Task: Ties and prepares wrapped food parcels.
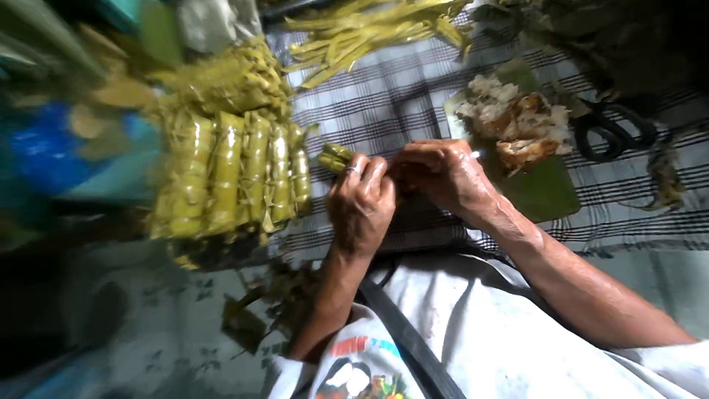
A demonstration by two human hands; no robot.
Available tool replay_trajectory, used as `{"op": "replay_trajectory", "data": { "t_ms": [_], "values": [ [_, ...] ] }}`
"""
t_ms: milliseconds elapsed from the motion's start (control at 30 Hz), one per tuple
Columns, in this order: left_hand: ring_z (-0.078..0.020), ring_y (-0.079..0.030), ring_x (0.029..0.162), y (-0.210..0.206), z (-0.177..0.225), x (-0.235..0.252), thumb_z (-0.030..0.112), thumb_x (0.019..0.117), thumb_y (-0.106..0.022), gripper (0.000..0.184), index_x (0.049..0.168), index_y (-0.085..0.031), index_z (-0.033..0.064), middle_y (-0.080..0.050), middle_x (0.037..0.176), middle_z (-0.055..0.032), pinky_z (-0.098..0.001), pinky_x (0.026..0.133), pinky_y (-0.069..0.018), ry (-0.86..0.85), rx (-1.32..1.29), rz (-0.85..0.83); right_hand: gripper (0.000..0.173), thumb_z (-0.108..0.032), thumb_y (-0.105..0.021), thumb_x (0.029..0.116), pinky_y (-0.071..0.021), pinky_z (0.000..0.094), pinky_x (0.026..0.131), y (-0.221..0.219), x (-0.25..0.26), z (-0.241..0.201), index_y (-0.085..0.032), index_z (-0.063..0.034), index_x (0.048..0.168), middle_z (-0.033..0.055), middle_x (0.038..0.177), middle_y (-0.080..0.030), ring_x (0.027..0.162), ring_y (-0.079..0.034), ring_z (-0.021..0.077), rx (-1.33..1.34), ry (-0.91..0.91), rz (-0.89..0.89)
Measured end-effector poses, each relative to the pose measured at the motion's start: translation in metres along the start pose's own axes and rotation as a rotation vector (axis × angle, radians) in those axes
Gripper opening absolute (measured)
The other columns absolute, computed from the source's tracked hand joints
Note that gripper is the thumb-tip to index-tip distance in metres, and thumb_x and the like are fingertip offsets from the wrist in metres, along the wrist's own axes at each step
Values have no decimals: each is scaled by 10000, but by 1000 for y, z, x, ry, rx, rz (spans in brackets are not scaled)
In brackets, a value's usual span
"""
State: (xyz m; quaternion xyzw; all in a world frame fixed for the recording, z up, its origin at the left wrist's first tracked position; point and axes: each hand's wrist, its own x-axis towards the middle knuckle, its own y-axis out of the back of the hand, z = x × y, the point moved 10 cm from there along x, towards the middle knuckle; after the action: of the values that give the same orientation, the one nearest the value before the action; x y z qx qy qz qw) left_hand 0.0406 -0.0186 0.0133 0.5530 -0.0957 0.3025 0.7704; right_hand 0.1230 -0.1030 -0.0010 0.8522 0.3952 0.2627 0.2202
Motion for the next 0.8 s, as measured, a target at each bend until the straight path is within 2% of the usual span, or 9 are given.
{"op": "replay_trajectory", "data": {
  "t_ms": [100, 167, 267, 333, 433, 600, 667, 733, 800],
  "values": [
    [-208, -637, 669, 7, -13, -16, 58, 853, -684, 69, 873, -750, 55, -657, 834, -100, -333, 548, -495, 104, -11, -26, 96, -53, -655, 939, -563, 305, 671, -11, -4, -5, -743, -49, 977, 61, 858, -696, 723, -666, 142, 25, 37, -28],
    [-179, -653, 717, 6, -24, -22, 34, 858, -694, 63, 876, -754, 43, -680, 840, -92, -310, 615, -510, 180, -105, -42, 134, -59, -622, 957, -562, 281, 672, -13, -7, -10, -743, -45, 1013, 61, 869, -688, 725, -660, 133, 23, 84, -42],
    [-75, -663, 810, -2, -42, -26, 12, 912, -687, 54, 911, -740, 24, -711, 902, -57, -230, 750, -534, 316, -388, -103, 160, -71, -600, 975, -553, 284, 645, -12, -9, -21, -746, -38, 1030, 81, 870, -681, 710, -655, 154, -8, 171, -24],
    [-33, -657, 794, -7, -47, -26, 24, 936, -687, 45, 926, -731, 28, -710, 910, -36, -202, 739, -538, 381, -508, -146, 162, -74, -602, 978, -544, 293, 630, -12, -9, -27, -752, -38, 1027, 88, 866, -677, 703, -651, 161, -4, 211, -12],
    [-35, -656, 755, -8, -49, -27, 43, 933, -708, 27, 939, -731, 30, -708, 896, -32, -209, 695, -545, 422, -553, -186, 151, -65, -629, 968, -543, 281, 658, -12, -3, -32, -768, -29, 1015, 92, 879, -689, 734, -657, 151, 35, 233, 16],
    [-30, -648, 688, -10, -52, -35, -22, 851, -751, 72, 894, -723, 29, -707, 854, -25, -195, 633, -555, 454, -612, -160, 85, -5, -665, 921, -557, 199, 713, -18, 6, -15, -734, 7, 969, 84, 887, -697, 759, -659, 82, 195, 122, 50],
    [-29, -660, 725, -10, -49, -37, -16, 823, -783, 99, 879, -714, 27, -701, 846, -26, -192, 673, -562, 443, -597, -134, 88, -1, -671, 910, -548, 192, 682, -20, 5, -13, -714, 18, 983, 83, 868, -693, 731, -645, 75, 234, 90, 60],
    [-31, -665, 741, -10, -48, -38, -15, 815, -791, 113, 875, -705, 27, -696, 847, -28, -188, 683, -567, 442, -588, -113, 130, -3, -671, 910, -553, 210, 610, -20, 0, -13, -632, -4, 1033, 64, 852, -653, 694, -634, 84, 239, 47, 57],
    [-28, -666, 739, -11, -48, -38, -19, 815, -785, 118, 886, -701, 24, -696, 851, -29, -185, 678, -570, 453, -604, -96, 102, -2, -671, 914, -539, 216, 609, -19, -3, -14, -633, -2, 1009, 72, 861, -643, 699, -620, 96, 209, 53, 86]
  ]
}}
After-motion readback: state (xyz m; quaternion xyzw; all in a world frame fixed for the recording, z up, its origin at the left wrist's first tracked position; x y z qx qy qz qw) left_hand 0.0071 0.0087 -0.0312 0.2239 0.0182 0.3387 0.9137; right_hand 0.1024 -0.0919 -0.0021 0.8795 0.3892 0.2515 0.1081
